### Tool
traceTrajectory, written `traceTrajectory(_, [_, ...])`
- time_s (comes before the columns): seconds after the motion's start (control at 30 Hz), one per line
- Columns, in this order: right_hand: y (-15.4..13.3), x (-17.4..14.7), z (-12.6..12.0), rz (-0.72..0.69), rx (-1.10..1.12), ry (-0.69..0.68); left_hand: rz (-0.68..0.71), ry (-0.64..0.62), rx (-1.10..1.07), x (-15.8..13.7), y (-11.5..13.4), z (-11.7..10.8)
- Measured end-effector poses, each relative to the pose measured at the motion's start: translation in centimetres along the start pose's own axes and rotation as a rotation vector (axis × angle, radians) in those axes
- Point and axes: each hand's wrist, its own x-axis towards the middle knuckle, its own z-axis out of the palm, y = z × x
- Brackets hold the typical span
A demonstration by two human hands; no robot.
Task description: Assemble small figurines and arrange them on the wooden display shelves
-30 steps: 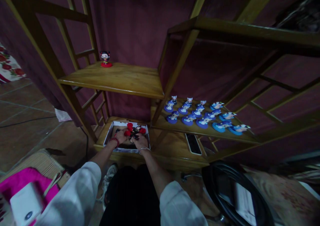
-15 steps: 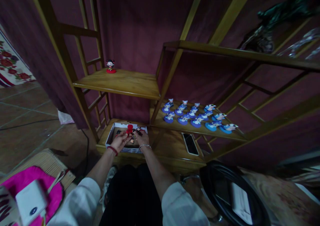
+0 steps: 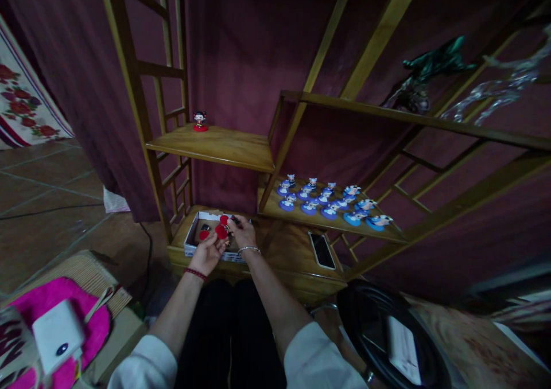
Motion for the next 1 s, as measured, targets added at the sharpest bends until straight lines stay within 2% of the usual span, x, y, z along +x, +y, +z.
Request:
traceTrajectory(0.1, [-1.1, -0.6, -0.5, -0.03, 0.0, -0.015, -0.009, -0.031, -0.078, -0.9, 0.1, 0.8])
traceTrajectory(0.27, [-2.9, -1.6, -1.5, -0.14, -0.031, -0.014, 0.04, -0.081, -0.08, -2.2, 0.6, 2.3])
traceTrajectory(0.5, [-4.3, -2.6, -2.8, -0.209, -0.057, -0.072, 0.089, -0.091, -0.091, -3.5, 0.8, 3.4])
traceTrajectory(0.67, [-5.0, -3.4, -3.8, -0.248, -0.02, -0.161, 0.079, -0.125, -0.172, -4.2, 0.7, 4.0])
traceTrajectory(1.0, [-7.2, -4.4, -6.2, -0.438, -0.099, -0.307, 0.071, -0.147, -0.248, -6.4, 1.3, 5.7])
